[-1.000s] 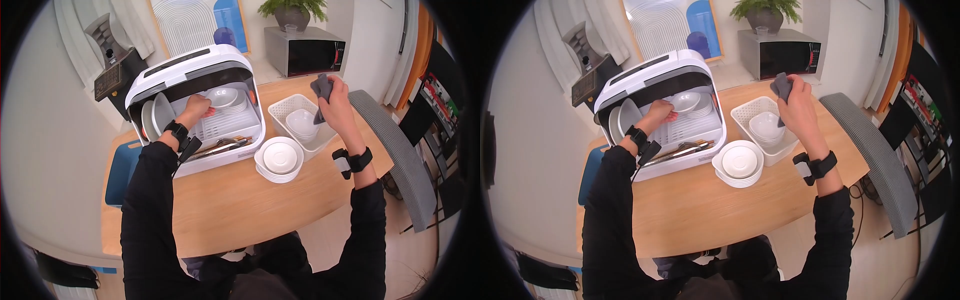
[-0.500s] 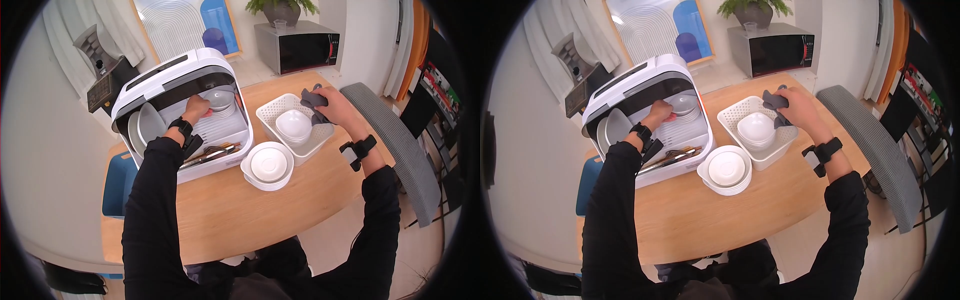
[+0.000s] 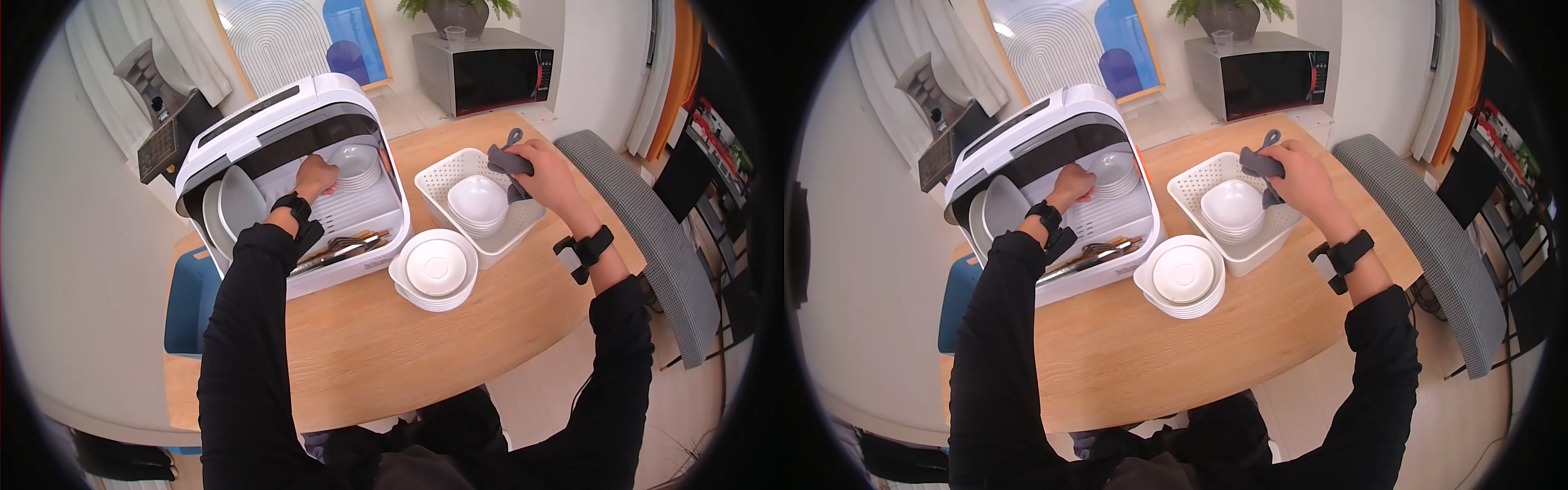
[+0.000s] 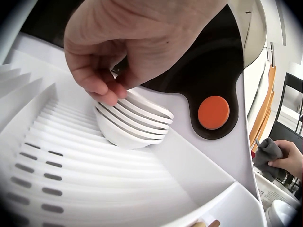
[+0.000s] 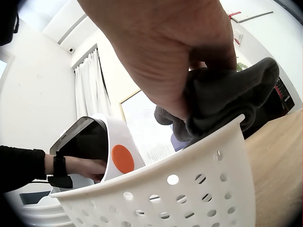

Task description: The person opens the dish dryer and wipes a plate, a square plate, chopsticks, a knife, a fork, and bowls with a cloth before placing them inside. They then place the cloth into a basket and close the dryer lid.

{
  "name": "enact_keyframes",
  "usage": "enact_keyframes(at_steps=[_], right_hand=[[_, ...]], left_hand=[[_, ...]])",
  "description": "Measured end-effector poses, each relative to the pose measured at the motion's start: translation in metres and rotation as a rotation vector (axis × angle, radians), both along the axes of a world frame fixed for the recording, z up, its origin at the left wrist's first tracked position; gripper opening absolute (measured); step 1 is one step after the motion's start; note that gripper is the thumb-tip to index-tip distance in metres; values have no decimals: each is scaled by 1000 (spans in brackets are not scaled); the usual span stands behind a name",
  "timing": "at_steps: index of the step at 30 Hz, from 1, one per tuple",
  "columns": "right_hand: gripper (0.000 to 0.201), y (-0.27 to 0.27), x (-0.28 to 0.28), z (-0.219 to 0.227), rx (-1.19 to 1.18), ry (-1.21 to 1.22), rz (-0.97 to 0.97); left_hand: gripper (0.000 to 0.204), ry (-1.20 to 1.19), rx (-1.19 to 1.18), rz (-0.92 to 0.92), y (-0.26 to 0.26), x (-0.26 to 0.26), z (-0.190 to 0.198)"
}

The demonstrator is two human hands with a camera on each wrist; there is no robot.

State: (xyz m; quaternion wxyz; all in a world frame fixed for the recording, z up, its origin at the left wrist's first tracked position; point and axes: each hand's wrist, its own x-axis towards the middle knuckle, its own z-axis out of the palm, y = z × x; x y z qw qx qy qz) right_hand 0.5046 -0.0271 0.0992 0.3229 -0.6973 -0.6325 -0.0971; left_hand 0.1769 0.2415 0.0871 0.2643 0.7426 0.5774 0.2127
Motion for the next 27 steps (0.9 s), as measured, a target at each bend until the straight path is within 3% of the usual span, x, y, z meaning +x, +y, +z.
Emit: enact_keyframes(at_steps=[7,16,19,23,27], right_hand=[[35,1,0,-4,7,7,-2],[35,-1,-1,-6,27,23,2],[36,-1,0,-8,36,23,-10],[37,-1,-2,-8,-8,37,-19],[37,2,-1,-8,-38,41,-25]], left_hand=[[26,112,131,-45,14,-6,-5],[30,123,79,-73,3,-9,2],[30,113,190,-42,-22,-12,14],[22,247,421,-236,-83,-1,36],[23,216,465,-448,-133,41,47]])
